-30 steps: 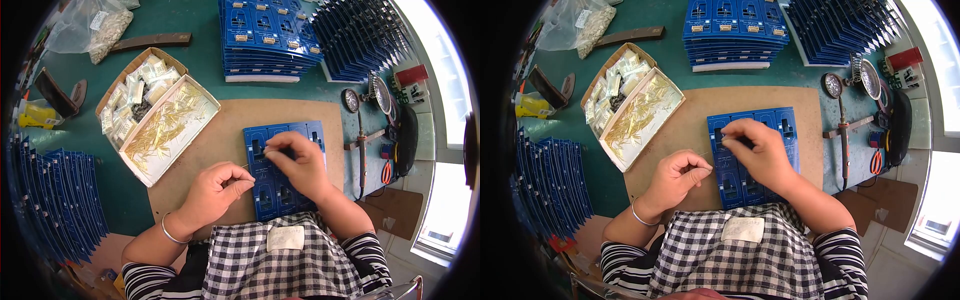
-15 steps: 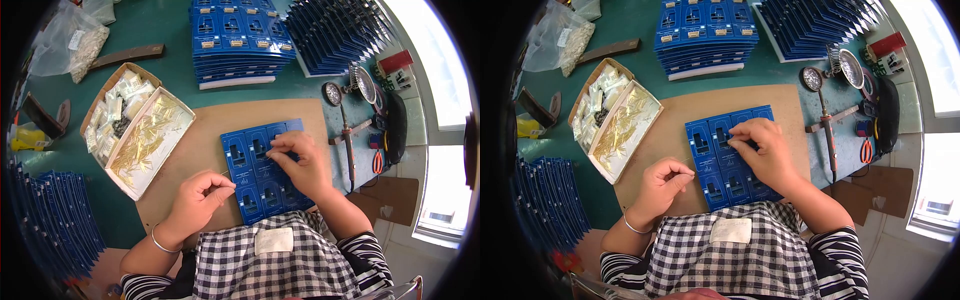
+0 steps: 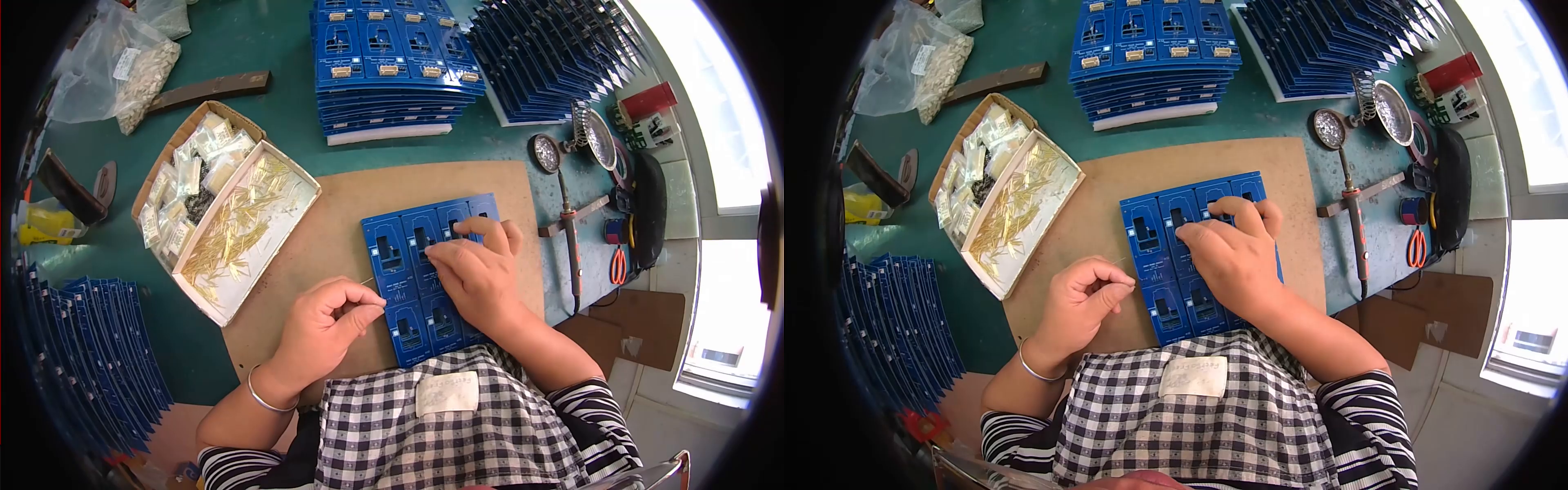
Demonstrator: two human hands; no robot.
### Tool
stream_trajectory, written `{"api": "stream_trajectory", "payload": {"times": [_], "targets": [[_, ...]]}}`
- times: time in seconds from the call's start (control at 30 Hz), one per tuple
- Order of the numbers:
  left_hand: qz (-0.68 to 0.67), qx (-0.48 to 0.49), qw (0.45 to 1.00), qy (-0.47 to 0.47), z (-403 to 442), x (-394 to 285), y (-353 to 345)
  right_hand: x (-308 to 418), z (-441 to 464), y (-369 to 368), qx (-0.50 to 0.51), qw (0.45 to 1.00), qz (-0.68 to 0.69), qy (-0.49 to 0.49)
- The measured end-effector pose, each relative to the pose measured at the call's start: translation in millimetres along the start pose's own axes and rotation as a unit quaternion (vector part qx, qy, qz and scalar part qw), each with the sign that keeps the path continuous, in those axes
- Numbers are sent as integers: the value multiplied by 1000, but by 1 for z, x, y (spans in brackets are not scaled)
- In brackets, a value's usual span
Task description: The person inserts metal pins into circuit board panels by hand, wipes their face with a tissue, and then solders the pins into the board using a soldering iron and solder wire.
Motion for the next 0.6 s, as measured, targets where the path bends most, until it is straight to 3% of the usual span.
{"api": "stream_trajectory", "payload": {"times": [0.13, 0.33, 0.43, 0.6], "targets": [[15, 0, 1000, -1, 0, 0, 0, 15, -3, 5, -36, 996, -46, 74], [9, 5, 1000, -14, 0, 0, -1, -13, -1, -1, -1, 998, 21, -52], [14, 6, 1000, -18, 0, 0, -1, -3, 1, 0, -4, 1000, 6, -4], [13, 5, 1000, -17, 0, -1, -1, -16, -1, -3, -1, 996, 48, -75]]}}
Point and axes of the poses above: each hand's wrist, its own z-axis towards the middle knuckle, its own y-axis out of the back of the hand, x = y × z, the point moved 9 cm from there along z, towards the middle knuckle, and after that the axes turned 13 degrees about -x, right-handed, at the moved point
